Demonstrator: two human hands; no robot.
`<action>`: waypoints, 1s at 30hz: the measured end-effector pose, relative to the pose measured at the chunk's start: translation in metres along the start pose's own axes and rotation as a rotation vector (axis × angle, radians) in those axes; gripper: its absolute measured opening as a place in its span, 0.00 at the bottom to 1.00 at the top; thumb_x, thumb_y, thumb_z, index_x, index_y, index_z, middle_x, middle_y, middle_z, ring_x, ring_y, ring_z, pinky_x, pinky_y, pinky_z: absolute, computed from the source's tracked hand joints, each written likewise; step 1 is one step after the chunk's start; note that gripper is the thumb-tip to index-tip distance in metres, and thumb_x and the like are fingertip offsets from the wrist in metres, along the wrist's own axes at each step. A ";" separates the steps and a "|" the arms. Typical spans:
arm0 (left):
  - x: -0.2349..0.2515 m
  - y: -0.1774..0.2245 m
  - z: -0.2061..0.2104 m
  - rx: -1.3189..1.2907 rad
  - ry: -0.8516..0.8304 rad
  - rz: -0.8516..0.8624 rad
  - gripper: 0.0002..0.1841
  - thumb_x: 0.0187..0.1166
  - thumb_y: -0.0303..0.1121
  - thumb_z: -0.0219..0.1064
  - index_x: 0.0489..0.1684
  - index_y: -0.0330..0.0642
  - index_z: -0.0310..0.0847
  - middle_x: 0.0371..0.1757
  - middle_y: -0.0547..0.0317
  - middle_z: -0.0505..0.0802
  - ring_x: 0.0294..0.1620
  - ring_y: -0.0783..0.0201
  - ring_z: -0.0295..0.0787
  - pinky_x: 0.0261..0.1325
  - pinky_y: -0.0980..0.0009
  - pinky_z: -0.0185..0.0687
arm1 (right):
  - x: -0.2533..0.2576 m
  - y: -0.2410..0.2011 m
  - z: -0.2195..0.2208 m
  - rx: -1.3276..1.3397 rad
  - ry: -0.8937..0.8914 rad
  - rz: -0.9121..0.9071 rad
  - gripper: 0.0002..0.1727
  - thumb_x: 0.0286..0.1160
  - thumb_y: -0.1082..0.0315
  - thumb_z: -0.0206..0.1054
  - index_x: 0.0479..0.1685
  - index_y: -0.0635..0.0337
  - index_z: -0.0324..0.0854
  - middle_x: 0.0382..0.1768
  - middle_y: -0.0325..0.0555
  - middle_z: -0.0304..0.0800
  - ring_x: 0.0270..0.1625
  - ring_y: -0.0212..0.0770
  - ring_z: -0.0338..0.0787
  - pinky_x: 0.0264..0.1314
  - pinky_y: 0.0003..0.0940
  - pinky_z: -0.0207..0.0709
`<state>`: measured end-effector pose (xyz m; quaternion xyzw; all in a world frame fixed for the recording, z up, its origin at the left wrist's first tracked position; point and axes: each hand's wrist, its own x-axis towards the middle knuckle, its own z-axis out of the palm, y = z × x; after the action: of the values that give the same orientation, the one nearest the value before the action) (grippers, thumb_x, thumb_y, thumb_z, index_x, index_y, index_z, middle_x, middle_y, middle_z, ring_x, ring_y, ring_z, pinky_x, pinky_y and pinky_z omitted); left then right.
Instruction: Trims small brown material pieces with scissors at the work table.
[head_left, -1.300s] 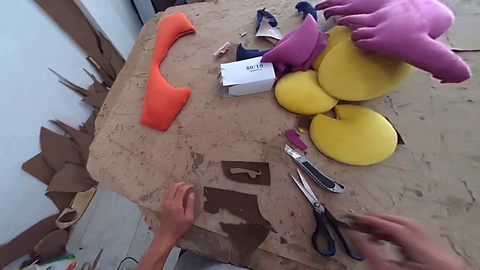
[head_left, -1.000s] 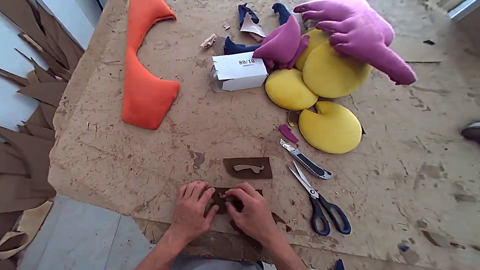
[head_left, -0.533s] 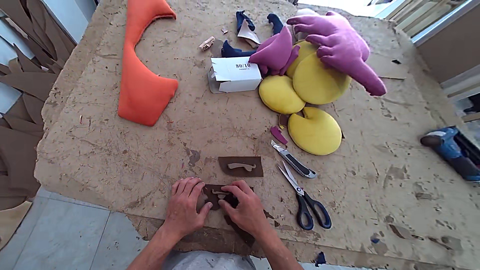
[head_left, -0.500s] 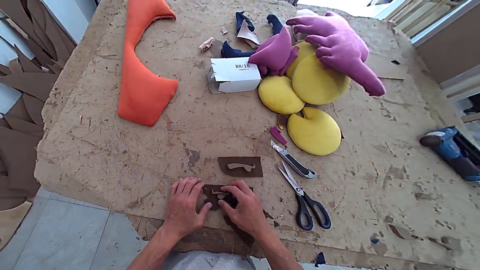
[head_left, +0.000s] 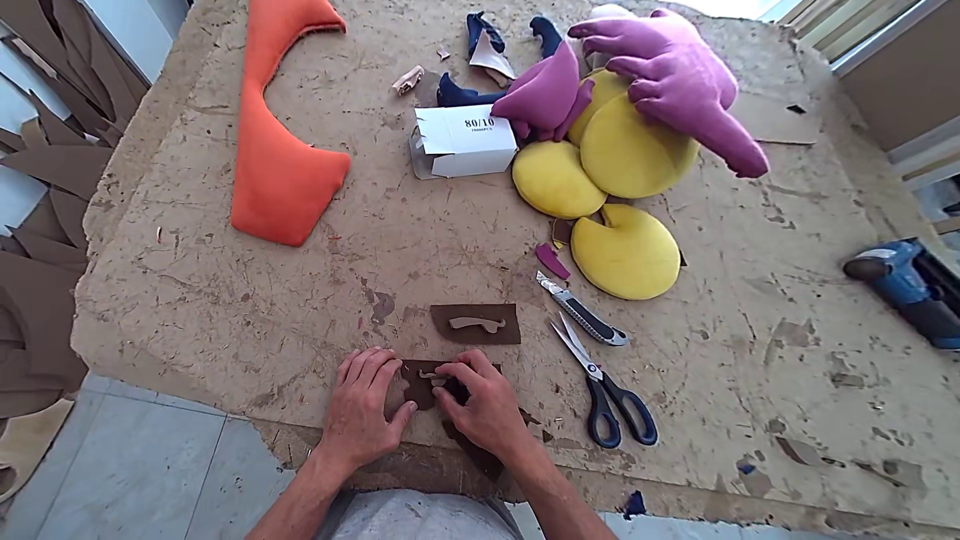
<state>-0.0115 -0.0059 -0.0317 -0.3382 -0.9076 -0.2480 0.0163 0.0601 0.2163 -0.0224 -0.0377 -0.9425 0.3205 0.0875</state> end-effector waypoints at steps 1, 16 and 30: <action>0.000 0.000 0.000 -0.005 0.001 -0.001 0.31 0.71 0.63 0.66 0.66 0.52 0.87 0.76 0.64 0.85 0.85 0.60 0.70 0.90 0.50 0.59 | 0.000 -0.001 0.000 -0.011 -0.002 -0.001 0.13 0.66 0.52 0.75 0.47 0.43 0.93 0.48 0.36 0.87 0.47 0.33 0.88 0.44 0.35 0.86; 0.000 -0.002 0.001 0.000 0.005 0.003 0.31 0.71 0.62 0.65 0.65 0.51 0.88 0.75 0.62 0.85 0.84 0.58 0.72 0.89 0.48 0.60 | 0.001 -0.006 -0.009 0.021 -0.062 0.034 0.16 0.65 0.52 0.78 0.50 0.46 0.92 0.52 0.38 0.87 0.50 0.35 0.89 0.47 0.37 0.87; 0.000 -0.007 -0.003 -0.096 0.053 0.004 0.25 0.77 0.54 0.60 0.63 0.51 0.89 0.72 0.65 0.88 0.83 0.60 0.74 0.88 0.50 0.62 | -0.063 0.062 -0.102 -0.439 0.221 0.401 0.22 0.73 0.55 0.64 0.57 0.59 0.90 0.58 0.62 0.88 0.60 0.66 0.88 0.54 0.66 0.81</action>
<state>-0.0162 -0.0114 -0.0321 -0.3337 -0.8933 -0.3000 0.0247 0.1420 0.3187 0.0101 -0.2752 -0.9477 0.1144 0.1144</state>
